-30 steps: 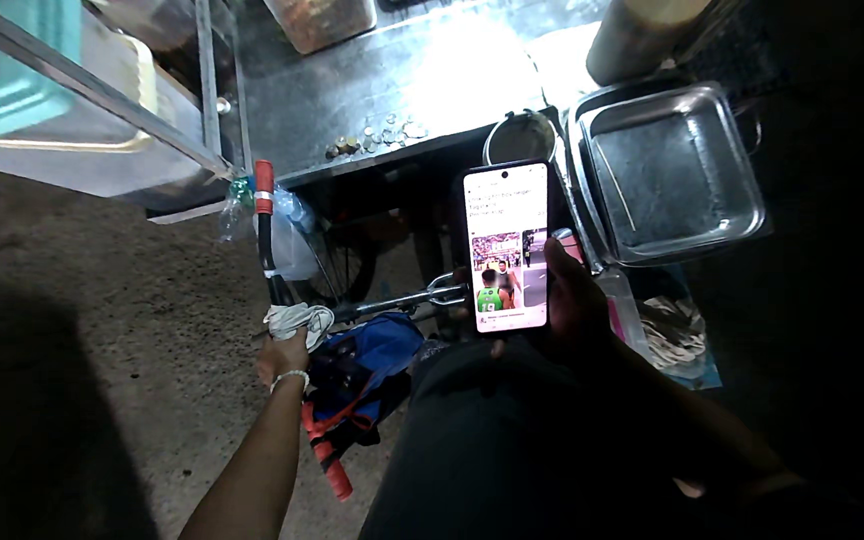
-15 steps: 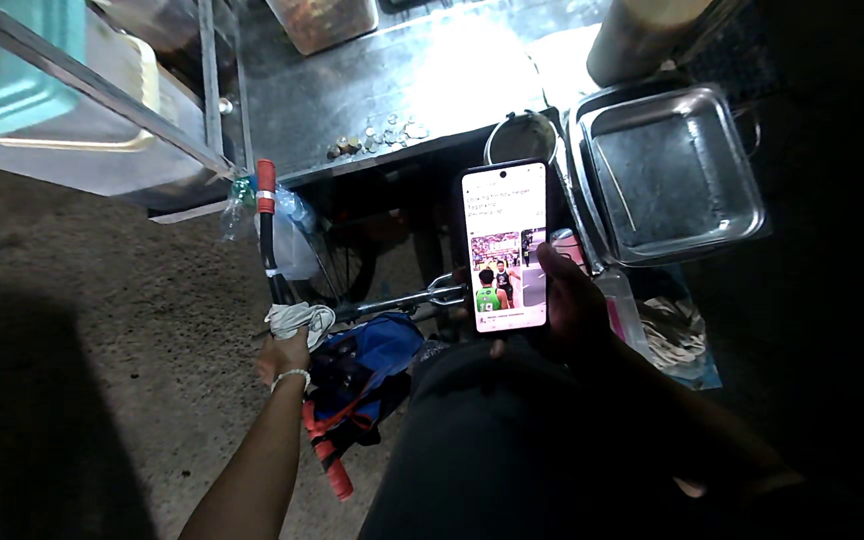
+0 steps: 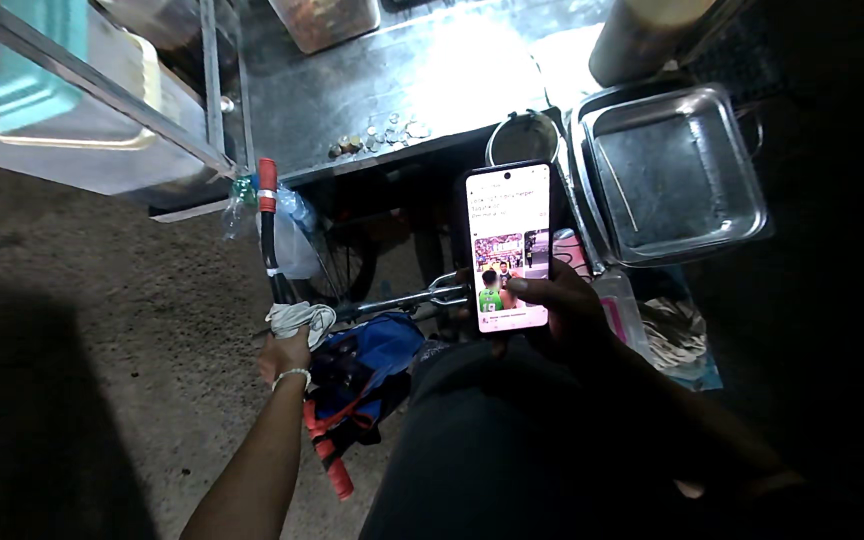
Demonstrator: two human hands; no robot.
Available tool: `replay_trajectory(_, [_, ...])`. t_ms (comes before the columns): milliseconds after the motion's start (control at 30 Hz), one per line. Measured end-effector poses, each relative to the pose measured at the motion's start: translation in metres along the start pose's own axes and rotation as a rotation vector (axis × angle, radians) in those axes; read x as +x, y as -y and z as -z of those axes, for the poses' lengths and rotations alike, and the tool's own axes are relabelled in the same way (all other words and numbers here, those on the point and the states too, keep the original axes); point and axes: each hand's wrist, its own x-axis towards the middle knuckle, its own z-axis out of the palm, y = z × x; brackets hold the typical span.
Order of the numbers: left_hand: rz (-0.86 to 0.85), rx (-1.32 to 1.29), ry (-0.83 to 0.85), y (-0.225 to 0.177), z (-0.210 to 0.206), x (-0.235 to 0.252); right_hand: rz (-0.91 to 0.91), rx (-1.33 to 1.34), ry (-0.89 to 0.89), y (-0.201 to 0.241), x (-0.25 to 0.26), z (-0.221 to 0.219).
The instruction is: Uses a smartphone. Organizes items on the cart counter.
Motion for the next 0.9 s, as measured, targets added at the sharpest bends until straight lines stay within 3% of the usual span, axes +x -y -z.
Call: replay_trajectory(900, [-0.01, 0.0, 0.011, -0.0019, 0.0025, -0.0033, 0.001, 0.109, 0.03, -0.0026, -0.0025, 0.009])
